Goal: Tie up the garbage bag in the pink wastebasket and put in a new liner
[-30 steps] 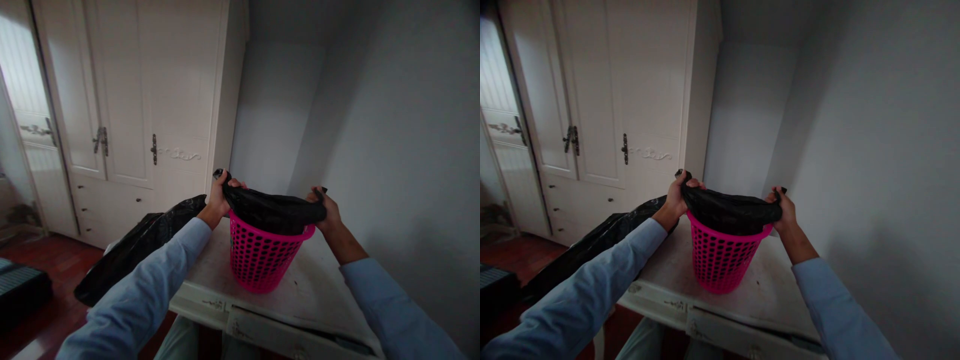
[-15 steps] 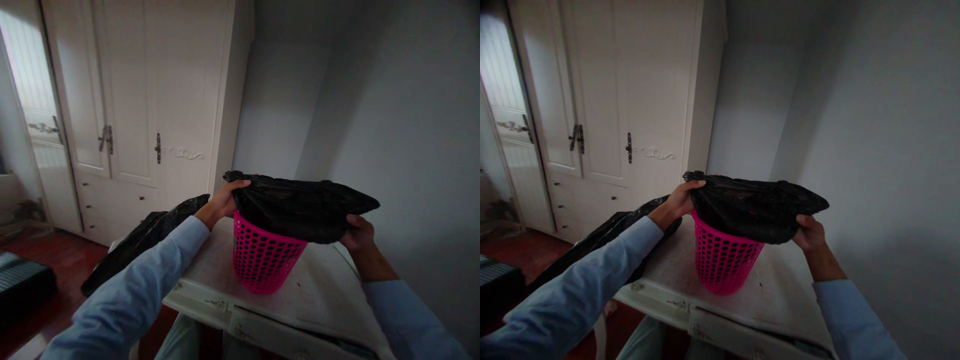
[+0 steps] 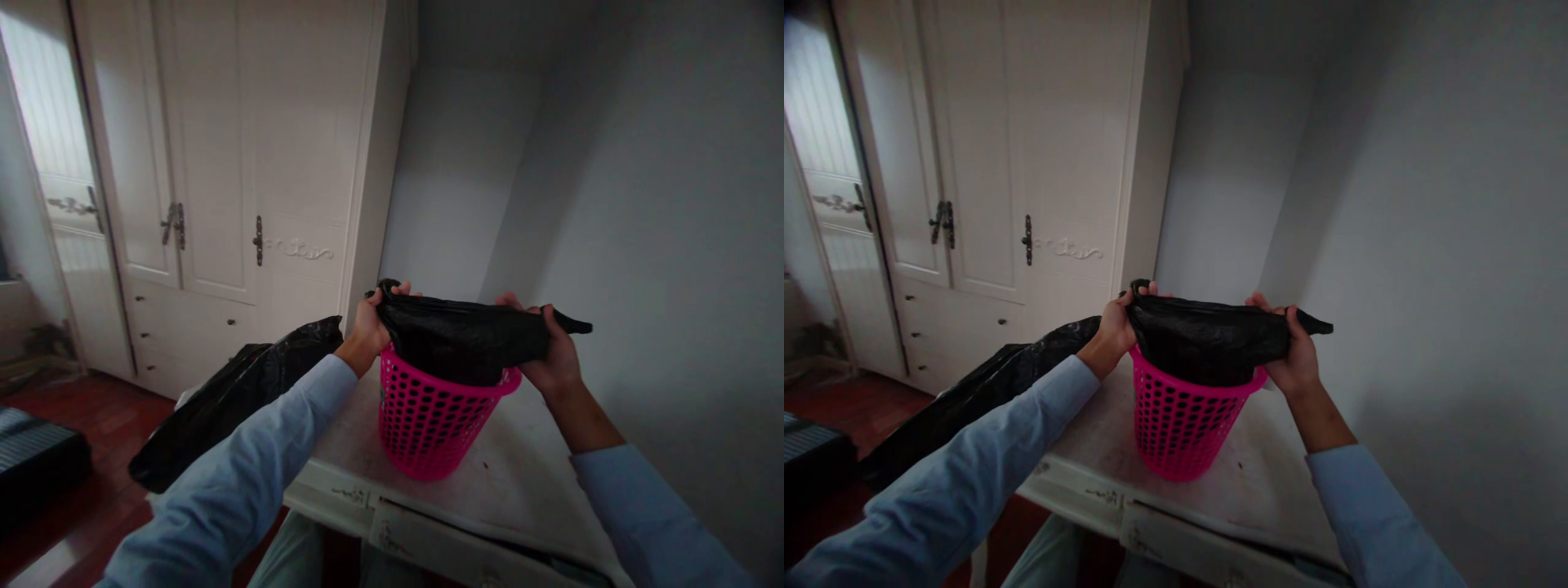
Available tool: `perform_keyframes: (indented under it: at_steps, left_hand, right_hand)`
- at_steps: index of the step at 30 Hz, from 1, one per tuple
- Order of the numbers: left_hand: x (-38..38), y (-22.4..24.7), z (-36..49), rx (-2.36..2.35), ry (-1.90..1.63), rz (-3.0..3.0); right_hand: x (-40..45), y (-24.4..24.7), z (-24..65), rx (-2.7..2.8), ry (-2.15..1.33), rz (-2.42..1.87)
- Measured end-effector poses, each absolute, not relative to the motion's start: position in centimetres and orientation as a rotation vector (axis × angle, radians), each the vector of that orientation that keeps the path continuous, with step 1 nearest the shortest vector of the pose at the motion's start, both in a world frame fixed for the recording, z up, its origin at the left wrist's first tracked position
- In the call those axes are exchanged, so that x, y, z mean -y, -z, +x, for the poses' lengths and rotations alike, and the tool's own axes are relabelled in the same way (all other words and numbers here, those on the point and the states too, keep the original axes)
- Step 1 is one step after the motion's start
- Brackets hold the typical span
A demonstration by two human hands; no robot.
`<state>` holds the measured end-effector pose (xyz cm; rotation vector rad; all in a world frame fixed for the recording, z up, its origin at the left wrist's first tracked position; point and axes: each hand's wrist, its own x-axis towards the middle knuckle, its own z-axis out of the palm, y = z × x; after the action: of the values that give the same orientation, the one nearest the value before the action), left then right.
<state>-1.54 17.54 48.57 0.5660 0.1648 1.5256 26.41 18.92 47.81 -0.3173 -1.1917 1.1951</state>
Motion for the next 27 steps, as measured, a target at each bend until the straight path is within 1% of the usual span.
perform_keyframes:
  at_steps: [3,7,13,23,25,27]
  left_hand:
    - [-17.2,-48.8,-1.5,-0.144,-1.425,0.563]
    - [-17.0,-49.1,-1.2,-0.042,-1.335,0.605]
    - [-17.4,-49.0,-0.8,-0.138,-1.301,0.733]
    - [-16.3,-48.9,-0.8,-0.120,-1.367,0.601]
    - [-16.3,-49.0,-0.8,-0.104,-1.302,0.684]
    - [-16.6,-49.3,-0.8,-0.175,-1.161,0.804]
  right_hand:
    - [-19.6,-48.2,25.9,1.166,-1.234,-0.299]
    - [-19.7,-49.2,24.2,1.255,-1.418,-0.340]
    - [-18.3,-50.6,21.8,1.269,-1.657,-0.444]
    - [-19.5,-49.9,21.8,1.255,-1.623,-0.421]
    - [-19.7,-49.8,21.7,1.302,-1.622,-0.427]
    - [-19.6,-49.6,21.3,1.342,-1.594,-0.499]
